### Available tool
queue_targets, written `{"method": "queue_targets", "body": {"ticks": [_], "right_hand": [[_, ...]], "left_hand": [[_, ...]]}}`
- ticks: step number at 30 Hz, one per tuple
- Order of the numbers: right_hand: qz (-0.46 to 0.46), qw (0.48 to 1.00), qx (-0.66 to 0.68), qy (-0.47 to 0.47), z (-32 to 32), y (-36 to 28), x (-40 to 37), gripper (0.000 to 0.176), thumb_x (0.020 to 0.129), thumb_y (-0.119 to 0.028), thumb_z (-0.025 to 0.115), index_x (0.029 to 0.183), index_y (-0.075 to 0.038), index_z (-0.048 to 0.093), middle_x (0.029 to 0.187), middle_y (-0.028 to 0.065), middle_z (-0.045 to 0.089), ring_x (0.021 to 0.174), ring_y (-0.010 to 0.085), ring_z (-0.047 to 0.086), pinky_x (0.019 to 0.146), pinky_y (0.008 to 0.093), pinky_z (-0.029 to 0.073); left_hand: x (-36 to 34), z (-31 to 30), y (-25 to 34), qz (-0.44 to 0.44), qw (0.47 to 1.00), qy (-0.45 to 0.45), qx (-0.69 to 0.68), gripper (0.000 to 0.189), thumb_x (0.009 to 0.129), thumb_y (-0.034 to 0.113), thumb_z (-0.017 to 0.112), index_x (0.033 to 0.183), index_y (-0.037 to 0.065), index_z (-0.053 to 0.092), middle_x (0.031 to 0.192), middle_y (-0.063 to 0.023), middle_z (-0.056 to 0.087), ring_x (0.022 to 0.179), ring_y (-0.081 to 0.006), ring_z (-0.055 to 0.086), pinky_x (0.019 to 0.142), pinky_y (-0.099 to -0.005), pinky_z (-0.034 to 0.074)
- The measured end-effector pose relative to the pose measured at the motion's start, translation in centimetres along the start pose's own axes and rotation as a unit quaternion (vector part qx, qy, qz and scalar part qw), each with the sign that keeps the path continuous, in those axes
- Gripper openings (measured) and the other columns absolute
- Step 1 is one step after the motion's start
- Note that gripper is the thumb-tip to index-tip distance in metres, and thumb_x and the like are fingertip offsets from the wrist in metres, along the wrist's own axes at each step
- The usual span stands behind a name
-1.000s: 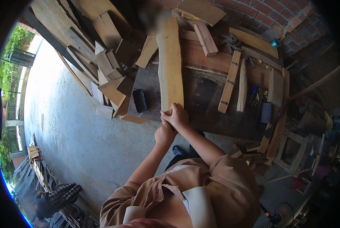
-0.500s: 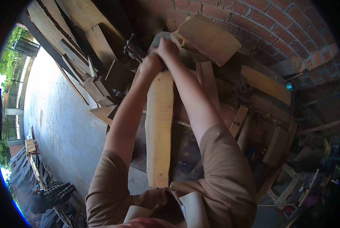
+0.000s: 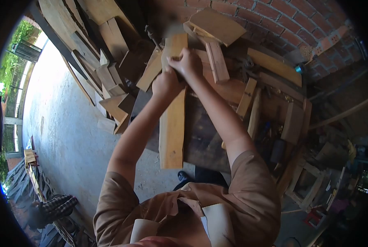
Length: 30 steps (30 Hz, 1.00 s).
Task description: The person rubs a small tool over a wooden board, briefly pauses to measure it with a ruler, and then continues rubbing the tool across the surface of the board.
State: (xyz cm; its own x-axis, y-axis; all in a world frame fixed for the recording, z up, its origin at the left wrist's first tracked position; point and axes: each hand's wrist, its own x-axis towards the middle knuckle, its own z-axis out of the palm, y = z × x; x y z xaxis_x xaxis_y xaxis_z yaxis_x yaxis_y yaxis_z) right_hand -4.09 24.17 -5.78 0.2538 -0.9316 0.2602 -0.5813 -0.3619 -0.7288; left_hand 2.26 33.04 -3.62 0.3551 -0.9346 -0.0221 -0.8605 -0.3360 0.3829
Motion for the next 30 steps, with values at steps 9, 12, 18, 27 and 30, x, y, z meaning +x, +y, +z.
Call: {"method": "queue_targets", "body": {"ticks": [9, 12, 18, 27, 30], "right_hand": [[0.094, 0.992, 0.005, -0.085, 0.8, -1.2, -28.9, 0.041, 0.061, -0.035, 0.071, 0.062, -0.005, 0.043, 0.065, 0.0113, 0.049, 0.058, 0.0299, 0.052, 0.051, 0.0390, 0.042], [0.080, 0.992, 0.034, -0.094, 1.2, -0.6, -33.3, 0.040, 0.062, -0.034, 0.071, 0.065, -0.005, 0.044, 0.069, 0.0107, 0.050, 0.059, 0.0295, 0.052, 0.052, 0.0386, 0.042], [0.056, 0.992, 0.044, -0.102, 1.9, 1.2, -31.5, 0.040, 0.062, -0.034, 0.071, 0.067, -0.004, 0.044, 0.069, 0.0107, 0.049, 0.057, 0.0297, 0.052, 0.051, 0.0385, 0.043], [-0.026, 0.999, 0.001, -0.045, 5.0, 5.5, -11.6, 0.039, 0.062, -0.035, 0.070, 0.070, -0.005, 0.045, 0.066, 0.0122, 0.050, 0.055, 0.0303, 0.053, 0.048, 0.0394, 0.044], [-0.078, 0.995, -0.067, 0.007, 7.4, 7.2, -1.6, 0.040, 0.063, -0.039, 0.066, 0.072, -0.005, 0.048, 0.068, 0.0146, 0.053, 0.057, 0.0323, 0.055, 0.049, 0.0406, 0.046]], "left_hand": [[-26.7, 4.8, -5.9, -0.065, 0.990, -0.114, -0.049, 0.084, 0.064, 0.044, 0.062, 0.123, -0.005, 0.027, 0.058, -0.0169, 0.058, 0.054, -0.0328, 0.059, 0.050, -0.0417, 0.048], [-30.6, 6.7, -7.0, -0.071, 0.990, -0.113, -0.038, 0.090, 0.064, 0.046, 0.062, 0.127, -0.005, 0.022, 0.052, -0.0141, 0.056, 0.046, -0.0298, 0.057, 0.043, -0.0393, 0.046], [-28.7, 8.2, -6.8, -0.072, 0.991, -0.116, -0.004, 0.093, 0.062, 0.048, 0.062, 0.125, -0.009, 0.024, 0.052, -0.0124, 0.057, 0.044, -0.0252, 0.057, 0.040, -0.0354, 0.045], [-8.3, 7.5, -3.4, -0.064, 0.990, -0.116, 0.048, 0.093, 0.061, 0.046, 0.064, 0.122, -0.013, 0.025, 0.053, -0.0121, 0.057, 0.046, -0.0243, 0.058, 0.042, -0.0343, 0.046], [1.4, 7.5, -2.6, -0.049, 0.997, -0.061, 0.025, 0.094, 0.062, 0.043, 0.066, 0.124, -0.012, 0.021, 0.060, -0.0149, 0.059, 0.051, -0.0273, 0.059, 0.047, -0.0367, 0.047]]}}
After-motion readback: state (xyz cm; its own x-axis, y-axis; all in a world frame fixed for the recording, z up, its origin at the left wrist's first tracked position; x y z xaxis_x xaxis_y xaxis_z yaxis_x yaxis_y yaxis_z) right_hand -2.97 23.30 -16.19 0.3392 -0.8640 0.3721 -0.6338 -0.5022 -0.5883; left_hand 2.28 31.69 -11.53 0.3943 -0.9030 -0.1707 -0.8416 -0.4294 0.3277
